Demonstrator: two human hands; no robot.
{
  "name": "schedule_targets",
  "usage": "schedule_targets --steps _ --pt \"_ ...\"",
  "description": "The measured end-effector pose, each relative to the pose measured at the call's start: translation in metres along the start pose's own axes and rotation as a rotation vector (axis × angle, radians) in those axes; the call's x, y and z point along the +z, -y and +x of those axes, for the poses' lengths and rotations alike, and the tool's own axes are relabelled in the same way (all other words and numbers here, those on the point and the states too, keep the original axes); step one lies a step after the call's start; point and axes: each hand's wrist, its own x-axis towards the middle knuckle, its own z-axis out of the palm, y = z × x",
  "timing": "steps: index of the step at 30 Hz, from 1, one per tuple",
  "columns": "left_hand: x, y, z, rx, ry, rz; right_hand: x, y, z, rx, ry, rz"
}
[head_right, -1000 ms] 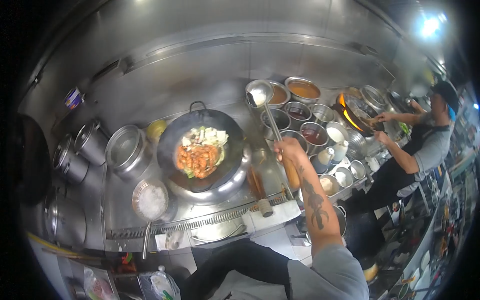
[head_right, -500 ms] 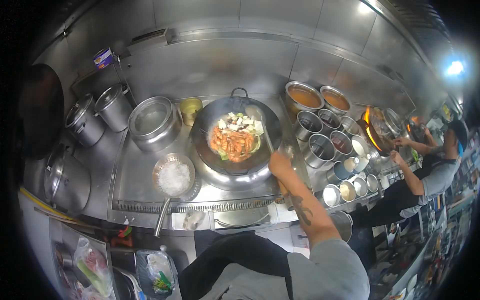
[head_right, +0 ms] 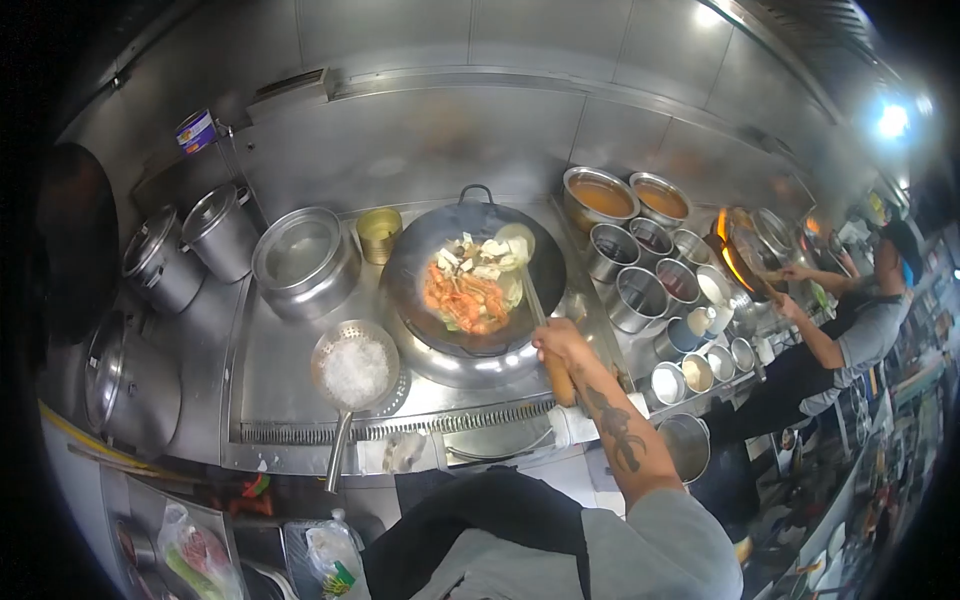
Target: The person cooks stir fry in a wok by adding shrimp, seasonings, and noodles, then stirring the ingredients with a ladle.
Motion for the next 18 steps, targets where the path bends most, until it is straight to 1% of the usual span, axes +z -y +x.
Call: schedule_targets --steps 2,3,6,7,10,13,16,17,18 --pt "-0.007 0.006 0.004 0.001 0.011 0.02 0.012 0.006 -0.001 -0.146 -0.085 -0.285" --pt "-0.01 0.01 0.005 0.001 0.017 0.028 0.011 0.018 -0.004 -0.171 -0.087 -0.378" --pt "-0.019 0.019 0.012 0.011 0.028 0.055 0.007 0.031 -0.006 -0.234 -0.097 -0.448" --pt "-0.022 0.022 0.013 0.011 0.03 0.06 0.01 0.036 -0.01 -0.275 -0.163 -0.542" --pt "-0.026 0.026 0.016 0.016 0.034 0.08 -0.002 0.022 -0.002 -0.368 -0.356 -0.774" --pt "-0.026 0.019 0.016 0.038 0.042 0.105 -0.012 -0.008 0.005 -0.353 -0.419 -1.05" --pt "-0.025 0.006 0.016 0.086 0.073 0.155 -0.007 -0.007 -0.005 0.013 -0.134 -0.463" --pt "-0.024 0.001 0.017 0.117 0.087 0.18 -0.013 0.002 -0.01 0.065 -0.036 -0.362" --pt "-0.024 -0.008 0.019 0.157 0.108 0.206 -0.026 0.001 -0.006 0.137 0.097 -0.047"
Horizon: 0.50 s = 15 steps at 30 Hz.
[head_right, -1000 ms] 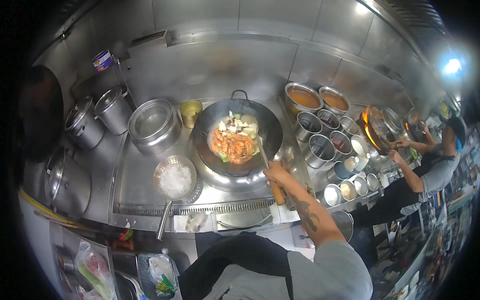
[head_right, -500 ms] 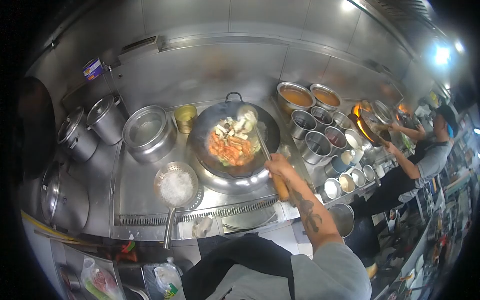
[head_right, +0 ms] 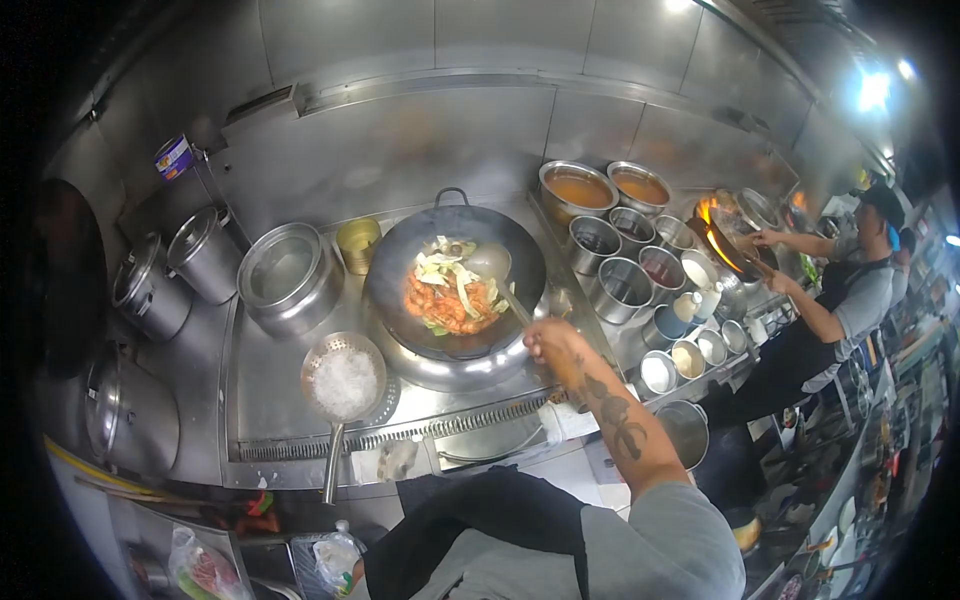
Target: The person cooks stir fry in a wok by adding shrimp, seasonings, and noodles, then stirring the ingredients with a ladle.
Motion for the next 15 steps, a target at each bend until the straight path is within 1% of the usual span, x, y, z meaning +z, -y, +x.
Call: schedule_targets --steps 2,3,4,6,8,9,10,11,12,13,15 --pt "-0.007 -0.022 0.01 0.145 0.053 0.075 -0.027 -0.004 0.01 0.104 0.318 0.61" --pt "-0.017 -0.046 0.009 0.242 0.079 0.101 -0.024 0.004 -0.002 0.122 0.298 0.718" --pt "-0.032 -0.081 0.0 0.336 0.088 0.095 -0.022 0.012 -0.012 0.09 0.288 0.664" --pt "-0.101 -0.23 -0.098 0.372 0.042 0.025 -0.021 0.024 -0.026 0.03 0.263 0.558" --pt "-0.113 -0.298 -0.098 0.799 -0.089 0.078 -0.015 0.035 -0.03 -0.065 0.13 0.259" --pt "-0.116 -0.329 -0.089 0.739 -0.088 0.134 -0.011 0.041 -0.029 -0.118 0.063 0.105" --pt "-0.11 -0.361 -0.085 0.896 -0.326 0.162 -0.007 0.043 -0.021 -0.201 -0.022 -0.105" --pt "-0.104 -0.384 -0.067 1.151 -0.563 0.145 -0.004 0.042 -0.01 -0.282 -0.109 -0.316" --pt "-0.111 -0.425 -0.072 1.057 -0.584 0.28 -0.005 0.04 -0.004 -0.36 -0.196 -0.528" --pt "-0.114 -0.456 -0.067 1.102 -0.68 0.276 -0.009 0.037 -0.003 -0.453 -0.222 -0.632" --pt "-0.117 -0.494 -0.041 1.229 -0.988 0.395 -0.02 0.034 -0.006 -0.644 -0.275 -0.844"
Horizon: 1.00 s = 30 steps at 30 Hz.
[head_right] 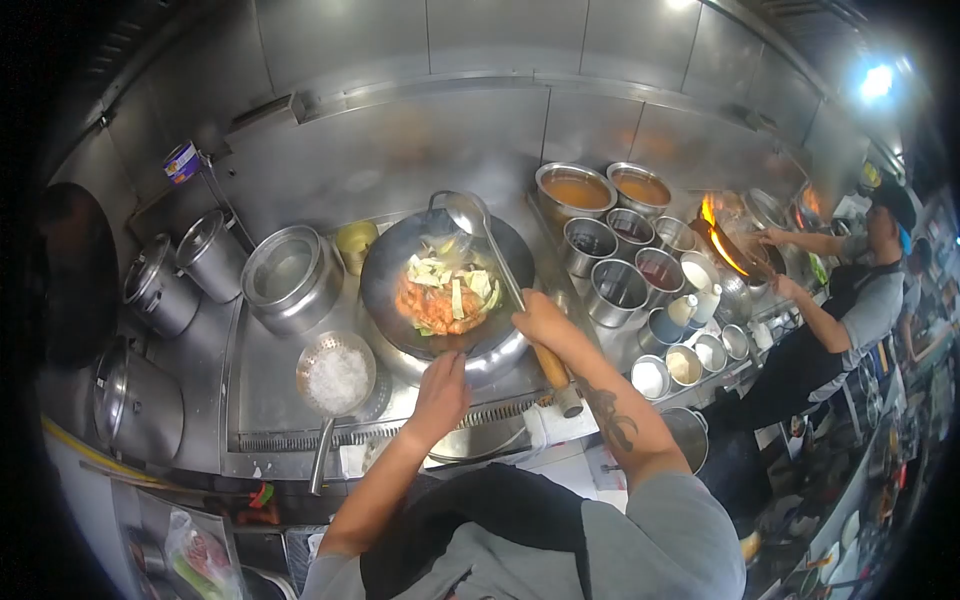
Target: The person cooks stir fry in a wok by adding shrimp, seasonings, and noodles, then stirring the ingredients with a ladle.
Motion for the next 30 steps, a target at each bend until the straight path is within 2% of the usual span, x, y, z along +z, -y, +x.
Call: schedule_targets --steps 3,6,7,9,10,13,14,17,21,22,24,26,29,30 --pt "0.052 0.028 0.018 -0.084 0.076 0.097 -0.011 -0.001 -0.024 -0.023 -0.1 -0.146" --pt "0.09 0.059 0.023 -0.081 0.187 0.044 -0.01 -0.027 -0.038 0.029 -0.121 -0.284" --pt "0.093 0.059 0.021 -0.093 0.12 0.023 -0.011 -0.035 -0.044 0.055 -0.13 -0.329" --pt "0.095 0.053 0.024 -0.106 -0.017 -0.02 -0.021 -0.044 -0.054 0.139 -0.005 -0.112" --pt "0.088 0.046 0.025 -0.151 0.016 0.019 -0.03 -0.044 -0.054 0.172 0.052 -0.005" --pt "0.085 0.046 0.024 -0.129 0.013 -0.001 -0.043 -0.045 -0.067 0.212 0.016 0.44" --pt "0.085 0.047 0.025 -0.138 0.035 -0.025 -0.05 -0.041 -0.068 0.261 -0.02 0.497" --pt "0.091 0.049 0.025 -0.15 0.046 -0.014 -0.066 -0.092 -0.048 0.353 -0.076 0.653" --pt "0.092 0.048 0.027 -0.152 0.07 0.02 -0.095 -0.139 -0.023 0.335 -0.236 0.397" --pt "0.092 0.051 0.028 -0.186 0.156 -0.006 -0.096 -0.158 -0.011 0.344 -0.264 0.269" --pt "0.091 0.052 0.029 -0.204 0.117 -0.092 -0.095 -0.197 0.012 0.36 -0.31 0.014" --pt "0.078 0.04 0.032 -0.247 0.12 -0.177 -0.094 -0.218 0.027 0.416 -0.299 0.025" --pt "0.045 0.001 0.03 -0.134 -0.096 -0.134 -0.093 -0.228 0.039 0.429 -0.293 0.004" --pt "0.033 -0.011 0.024 -0.179 -0.069 -0.19 -0.095 -0.224 0.036 0.421 -0.281 -0.007"
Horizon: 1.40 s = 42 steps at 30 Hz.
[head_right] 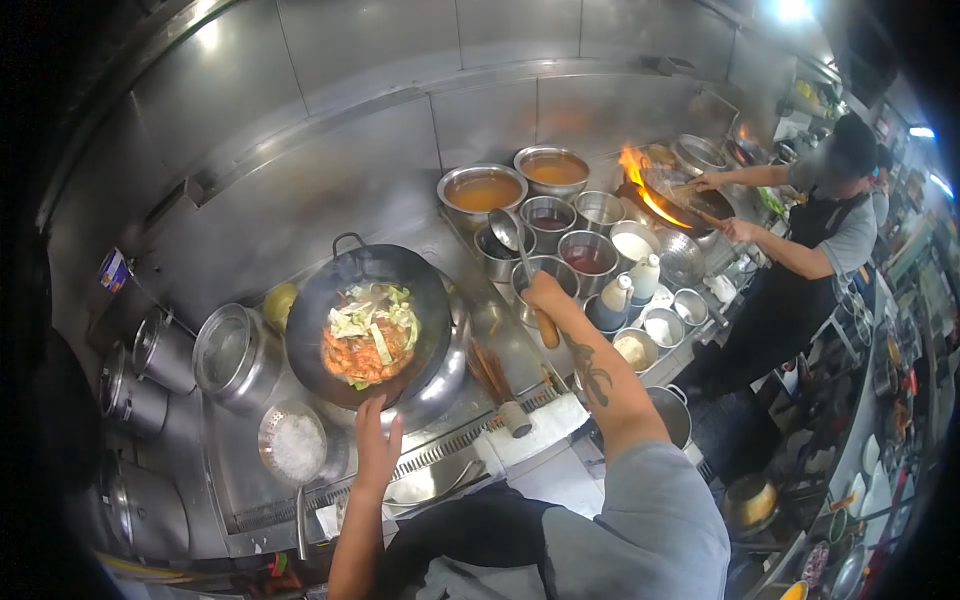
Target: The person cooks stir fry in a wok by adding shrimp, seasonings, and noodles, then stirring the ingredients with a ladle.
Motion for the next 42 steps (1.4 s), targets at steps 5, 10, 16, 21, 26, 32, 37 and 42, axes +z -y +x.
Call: schedule_targets --steps 5,10,16,21,26,32,37,42 --pt "-0.035 -0.018 -0.057 -0.12 0.009 0.029 0.012 -0.004 0.009 0.179 0.13 0.132" --pt "-0.051 0.003 -0.126 -0.331 -0.057 -0.003 0.0 -0.004 0.016 0.322 0.18 0.382" --pt "-0.056 0.014 -0.173 -0.51 -0.13 -0.012 -0.025 0.016 0.002 0.397 0.211 0.595" --pt "-0.06 0.016 -0.185 -0.543 -0.131 0.005 -0.015 0.012 -0.002 0.274 0.122 0.401" --pt "-0.061 0.014 -0.186 -0.532 -0.103 0.026 -0.011 0.008 -0.009 0.202 0.076 0.485" --pt "-0.061 0.013 -0.187 -0.553 -0.093 0.001 -0.025 0.014 -0.014 0.396 0.203 0.743" --pt "-0.064 0.014 -0.189 -0.569 -0.077 -0.014 -0.029 0.029 -0.03 0.374 0.26 0.867" --pt "-0.063 0.018 -0.193 -0.582 -0.08 -0.068 -0.038 0.077 -0.062 0.255 0.261 0.853"
